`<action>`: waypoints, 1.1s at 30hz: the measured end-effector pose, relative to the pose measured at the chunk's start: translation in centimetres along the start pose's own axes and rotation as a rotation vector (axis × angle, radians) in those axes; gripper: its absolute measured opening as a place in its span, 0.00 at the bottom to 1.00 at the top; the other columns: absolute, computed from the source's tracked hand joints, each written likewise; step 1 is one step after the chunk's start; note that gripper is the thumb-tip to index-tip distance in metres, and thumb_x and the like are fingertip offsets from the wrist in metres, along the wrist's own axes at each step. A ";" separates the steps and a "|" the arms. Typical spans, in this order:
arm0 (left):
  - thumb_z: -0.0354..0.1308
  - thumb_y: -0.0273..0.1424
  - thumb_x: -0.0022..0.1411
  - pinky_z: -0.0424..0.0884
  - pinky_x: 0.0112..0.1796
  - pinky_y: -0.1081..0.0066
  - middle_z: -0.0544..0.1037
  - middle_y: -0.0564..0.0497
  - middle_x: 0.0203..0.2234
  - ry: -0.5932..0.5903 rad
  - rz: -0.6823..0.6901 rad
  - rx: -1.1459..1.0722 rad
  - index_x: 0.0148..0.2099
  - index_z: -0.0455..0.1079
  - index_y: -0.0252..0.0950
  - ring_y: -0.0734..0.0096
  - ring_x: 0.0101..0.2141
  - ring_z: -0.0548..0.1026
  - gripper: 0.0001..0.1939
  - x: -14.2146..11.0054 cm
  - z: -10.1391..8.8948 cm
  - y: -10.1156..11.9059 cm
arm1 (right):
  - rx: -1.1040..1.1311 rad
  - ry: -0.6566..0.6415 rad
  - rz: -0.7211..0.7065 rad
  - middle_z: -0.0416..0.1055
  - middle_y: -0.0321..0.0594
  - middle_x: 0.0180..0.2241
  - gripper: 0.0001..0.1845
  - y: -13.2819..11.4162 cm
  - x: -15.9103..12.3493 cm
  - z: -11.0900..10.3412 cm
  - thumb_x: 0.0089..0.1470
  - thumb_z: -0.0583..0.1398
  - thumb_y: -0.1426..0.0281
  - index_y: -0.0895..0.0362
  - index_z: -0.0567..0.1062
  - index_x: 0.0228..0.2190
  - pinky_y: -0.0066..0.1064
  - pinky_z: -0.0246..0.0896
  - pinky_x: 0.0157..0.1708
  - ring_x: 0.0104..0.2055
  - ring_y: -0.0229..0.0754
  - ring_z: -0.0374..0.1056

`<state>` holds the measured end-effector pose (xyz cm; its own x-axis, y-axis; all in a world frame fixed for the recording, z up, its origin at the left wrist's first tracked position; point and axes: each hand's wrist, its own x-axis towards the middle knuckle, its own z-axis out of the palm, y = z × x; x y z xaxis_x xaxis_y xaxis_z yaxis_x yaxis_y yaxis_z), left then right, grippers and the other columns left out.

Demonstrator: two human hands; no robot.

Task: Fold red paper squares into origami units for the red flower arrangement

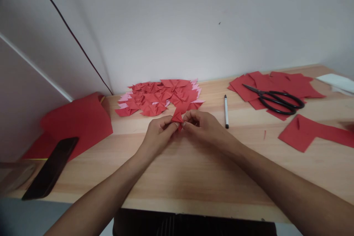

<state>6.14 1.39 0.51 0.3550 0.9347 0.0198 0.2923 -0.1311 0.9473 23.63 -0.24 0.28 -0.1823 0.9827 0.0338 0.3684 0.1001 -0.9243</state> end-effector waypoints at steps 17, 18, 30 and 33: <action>0.54 0.33 0.58 0.55 0.21 0.76 0.65 0.57 0.15 -0.029 -0.077 -0.158 0.26 0.65 0.35 0.80 0.17 0.61 0.11 0.2 0.0 -0.2 | 0.123 -0.075 0.004 0.73 0.35 0.30 0.06 0.9 0.4 -0.3 0.54 0.59 0.65 0.55 0.71 0.32 0.29 0.58 0.27 0.30 0.38 0.68; 0.54 0.33 0.58 0.56 0.21 0.76 0.66 0.57 0.16 -0.038 -0.104 -0.228 0.26 0.65 0.34 0.80 0.16 0.62 0.10 0.3 0.0 -0.1 | 0.143 -0.072 -0.004 0.73 0.35 0.31 0.07 0.9 0.4 -0.3 0.54 0.59 0.64 0.54 0.71 0.34 0.29 0.60 0.29 0.31 0.39 0.69; 0.59 0.30 0.55 0.60 0.19 0.78 0.74 0.50 0.20 -0.169 -0.288 -0.694 0.29 0.70 0.30 0.80 0.17 0.68 0.07 0.4 -0.5 0.3 | 0.056 0.024 -0.160 0.74 0.39 0.34 0.10 0.1 -0.2 -0.2 0.57 0.60 0.59 0.53 0.73 0.35 0.36 0.64 0.40 0.37 0.43 0.70; 0.59 0.31 0.55 0.61 0.20 0.78 0.75 0.49 0.23 -0.149 -0.228 -0.642 0.30 0.72 0.29 0.81 0.18 0.68 0.08 0.3 -0.3 0.3 | 0.080 0.034 -0.150 0.74 0.37 0.31 0.10 -0.1 -0.1 -0.3 0.56 0.60 0.60 0.53 0.73 0.33 0.35 0.63 0.38 0.35 0.42 0.70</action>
<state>6.05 1.78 0.95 0.4783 0.8546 -0.2024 -0.1927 0.3269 0.9252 23.85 -0.36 0.48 -0.1982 0.9625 0.1852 0.2651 0.2345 -0.9353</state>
